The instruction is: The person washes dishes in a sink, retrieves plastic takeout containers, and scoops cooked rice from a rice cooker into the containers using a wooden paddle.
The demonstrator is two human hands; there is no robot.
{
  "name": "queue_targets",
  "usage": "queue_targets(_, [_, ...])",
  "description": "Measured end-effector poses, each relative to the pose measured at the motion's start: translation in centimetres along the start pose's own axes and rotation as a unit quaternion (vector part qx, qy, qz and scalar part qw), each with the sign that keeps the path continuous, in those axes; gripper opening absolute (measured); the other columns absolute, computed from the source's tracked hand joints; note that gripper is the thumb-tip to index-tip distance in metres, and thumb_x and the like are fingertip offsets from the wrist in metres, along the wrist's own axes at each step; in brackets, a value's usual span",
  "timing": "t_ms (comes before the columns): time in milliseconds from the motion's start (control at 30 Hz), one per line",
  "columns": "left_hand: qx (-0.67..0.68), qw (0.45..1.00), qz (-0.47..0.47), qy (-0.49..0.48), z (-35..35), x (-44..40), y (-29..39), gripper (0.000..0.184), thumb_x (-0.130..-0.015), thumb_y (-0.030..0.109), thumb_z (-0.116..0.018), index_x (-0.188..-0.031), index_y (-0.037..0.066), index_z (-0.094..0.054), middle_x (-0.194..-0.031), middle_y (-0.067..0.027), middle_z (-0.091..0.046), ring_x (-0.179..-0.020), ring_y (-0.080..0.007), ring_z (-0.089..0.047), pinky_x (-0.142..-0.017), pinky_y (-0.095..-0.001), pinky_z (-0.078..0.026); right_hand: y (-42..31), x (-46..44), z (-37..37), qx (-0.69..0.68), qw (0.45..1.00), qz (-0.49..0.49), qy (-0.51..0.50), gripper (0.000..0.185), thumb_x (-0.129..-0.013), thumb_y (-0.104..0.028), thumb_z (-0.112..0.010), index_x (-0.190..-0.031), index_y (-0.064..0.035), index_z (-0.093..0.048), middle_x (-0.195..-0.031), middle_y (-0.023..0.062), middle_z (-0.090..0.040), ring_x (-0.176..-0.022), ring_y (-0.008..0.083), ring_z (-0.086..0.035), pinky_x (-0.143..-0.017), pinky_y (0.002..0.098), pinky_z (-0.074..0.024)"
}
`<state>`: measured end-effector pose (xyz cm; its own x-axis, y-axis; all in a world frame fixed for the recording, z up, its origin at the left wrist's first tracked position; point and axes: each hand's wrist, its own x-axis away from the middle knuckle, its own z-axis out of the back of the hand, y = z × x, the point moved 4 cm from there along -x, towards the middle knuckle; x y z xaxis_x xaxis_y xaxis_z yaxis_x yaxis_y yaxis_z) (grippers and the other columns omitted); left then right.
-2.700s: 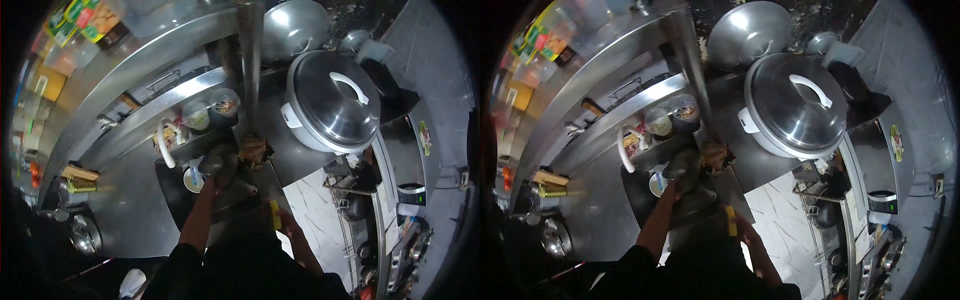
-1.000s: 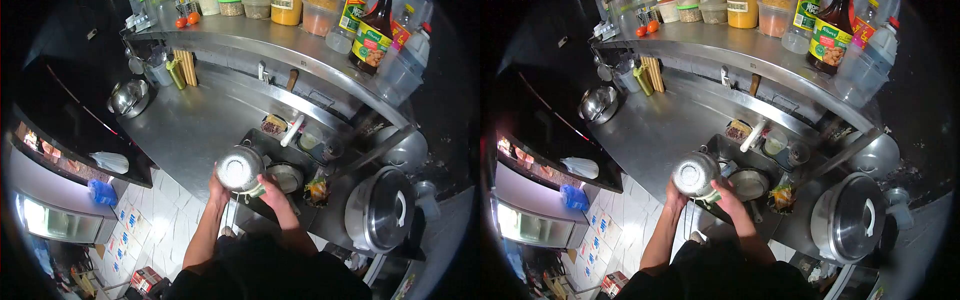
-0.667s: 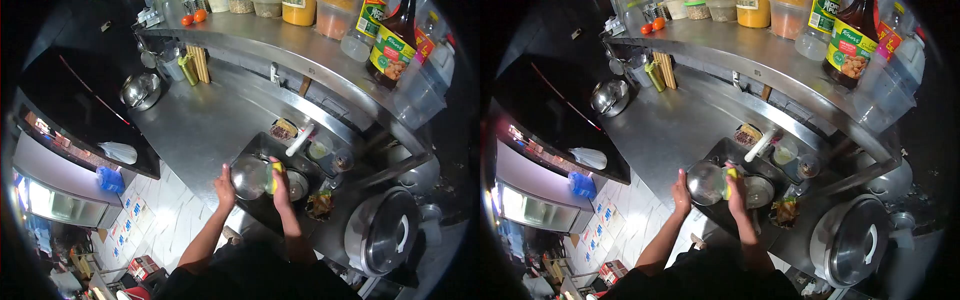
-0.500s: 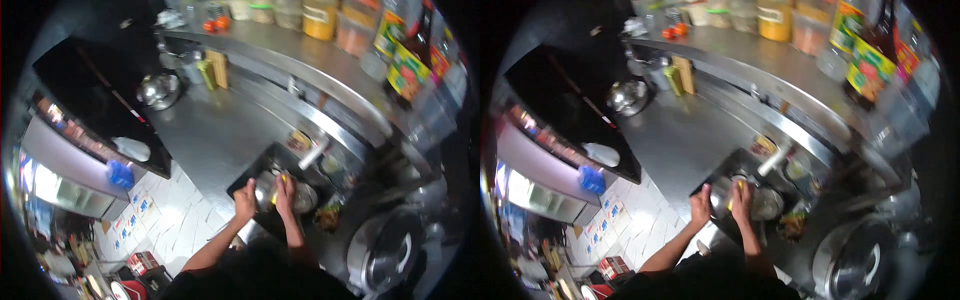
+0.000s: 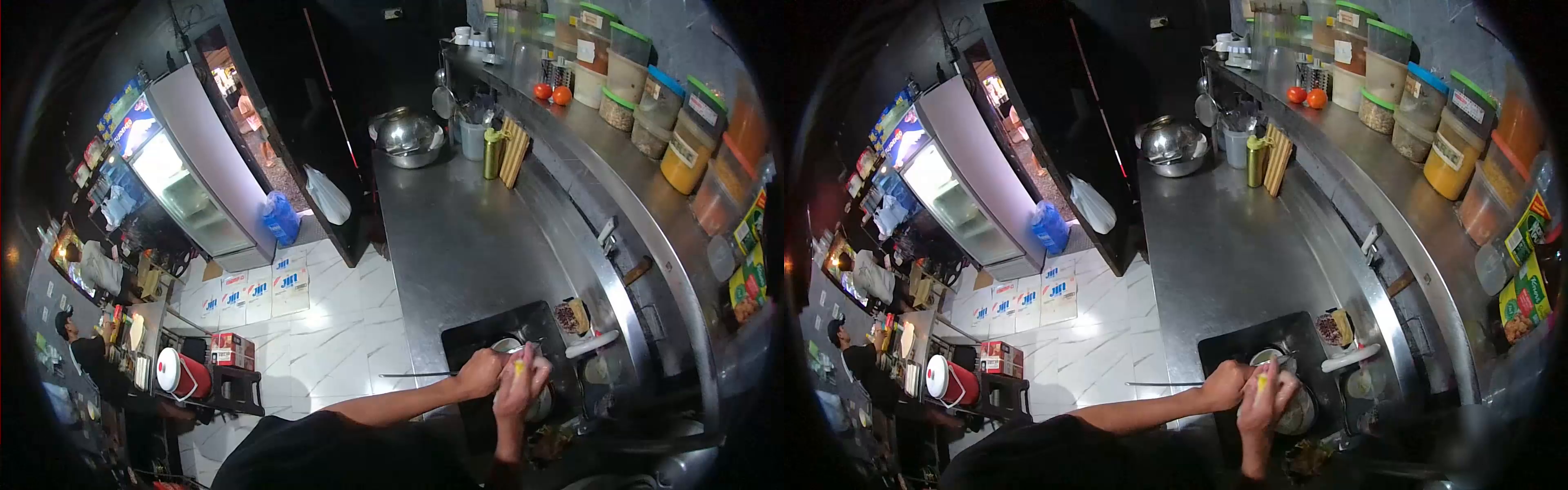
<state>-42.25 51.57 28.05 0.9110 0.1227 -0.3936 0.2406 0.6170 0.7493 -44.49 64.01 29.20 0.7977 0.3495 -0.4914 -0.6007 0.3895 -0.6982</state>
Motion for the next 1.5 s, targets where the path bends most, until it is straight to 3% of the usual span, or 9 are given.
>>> queue_targets(500, [0.06,0.997,0.012,0.048,-2.5,3.8,0.0,0.031,-0.093,0.026,-0.075,-0.1,-0.003,-0.071,-0.095,-0.0232,-0.07,-0.084,-0.0357,-0.071,-0.074,-0.041,-0.056,11.5,4.2,-9.2,-0.685,0.541,-0.459,0.165,0.06,-0.104,-0.049,-0.048,-0.143,-0.0039,-0.051,-0.136,0.0111,-0.058,-0.123,0.0273,-0.058,-0.102,0.0399,-0.049])
queue_targets(667, [0.067,0.986,-0.113,0.099,0.6,1.4,1.1,0.031,-0.087,0.025,-0.08,-0.101,-0.001,-0.072,-0.104,-0.0168,-0.07,-0.092,-0.0359,-0.069,-0.083,-0.0411,-0.056,8.5,6.3,-9.4,-0.742,0.634,-0.216,0.008,0.066,-0.103,-0.055,-0.044,-0.148,-0.0073,-0.047,-0.146,0.0127,-0.053,-0.131,0.0316,-0.053,-0.116,0.0439,-0.0412])
queue_targets(767, [0.101,0.986,-0.129,-0.028,-0.3,1.8,-1.2,0.026,-0.088,0.022,-0.076,-0.093,-0.003,-0.069,-0.097,-0.0186,-0.069,-0.091,-0.0382,-0.068,-0.076,-0.0433,-0.054,8.9,6.4,-9.0,-0.765,0.518,-0.363,0.118,0.065,-0.102,-0.053,-0.048,-0.147,-0.0075,-0.047,-0.142,0.013,-0.057,-0.128,0.0313,-0.057,-0.113,0.046,-0.0442])
queue_targets(933, [0.056,0.921,-0.162,-0.35,0.1,3.2,-1.8,0.019,-0.088,0.016,-0.069,-0.092,-0.002,-0.067,-0.088,-0.0213,-0.069,-0.09,-0.0416,-0.067,-0.076,-0.0504,-0.051,16.7,9.5,-8.5,-0.457,0.854,-0.214,0.129,0.06,-0.105,-0.047,-0.043,-0.148,-0.005,-0.047,-0.142,0.0139,-0.058,-0.129,0.0308,-0.057,-0.111,0.0479,-0.0453])
queue_targets(1033, [0.006,0.914,-0.152,-0.376,2.2,3.3,-1.3,0.014,-0.083,0.011,-0.068,-0.093,0.0,-0.068,-0.087,-0.021,-0.07,-0.091,-0.0403,-0.069,-0.077,-0.0508,-0.053,18.4,10.5,-6.8,-0.43,0.868,-0.187,0.164,0.055,-0.104,-0.039,-0.049,-0.147,-0.0046,-0.045,-0.136,0.0142,-0.061,-0.125,0.0295,-0.059,-0.11,0.0492,-0.0455])
queue_targets(1067, [0.011,0.924,-0.158,-0.347,2.2,3.4,-3.1,0.016,-0.081,0.009,-0.068,-0.095,0.0,-0.068,-0.087,-0.0213,-0.07,-0.089,-0.0401,-0.069,-0.075,-0.0498,-0.054,11.1,6.4,-4.9,-0.73,0.543,-0.365,0.198,0.053,-0.102,-0.029,-0.058,-0.146,-0.0042,-0.043,-0.129,0.0158,-0.063,-0.117,0.0293,-0.061,-0.104,0.0468,-0.0493])
queue_targets(1200, [-0.226,0.883,-0.117,-0.394,3.3,1.7,-10.7,0.027,-0.079,0.01,-0.067,-0.105,0.006,-0.072,-0.092,-0.0203,-0.072,-0.089,-0.0384,-0.072,-0.074,-0.0503,-0.058,19.6,12.6,-3.5,-0.363,0.845,-0.291,0.265,0.059,-0.09,-0.01,-0.068,-0.144,-0.0035,-0.046,-0.129,0.0148,-0.06,-0.112,0.0321,-0.063,-0.096,0.0446,-0.0534])
queue_targets(1233, [-0.255,0.872,-0.088,-0.407,5.3,0.4,-11.6,0.031,-0.08,0.012,-0.066,-0.11,0.009,-0.073,-0.094,-0.02,-0.072,-0.089,-0.039,-0.072,-0.073,-0.0511,-0.059,22.5,14.9,-3.4,0.102,0.943,-0.213,0.233,0.065,-0.094,-0.024,-0.067,-0.15,-0.006,-0.039,-0.12,0.0158,-0.066,-0.108,0.032,-0.066,-0.091,0.0431,-0.0551])
queue_targets(1500, [-0.352,0.867,-0.006,-0.354,10.3,-4.8,-28.1,0.014,-0.085,0.011,-0.067,-0.095,0.01,-0.076,-0.101,-0.0157,-0.076,-0.102,-0.0344,-0.073,-0.083,-0.0485,-0.059,18.9,22.4,-7.5,0.304,0.868,-0.385,-0.082,0.07,-0.09,-0.042,-0.067,-0.146,-0.0053,-0.047,-0.108,0.0225,-0.07,-0.097,0.0441,-0.069,-0.086,0.052,-0.0559])
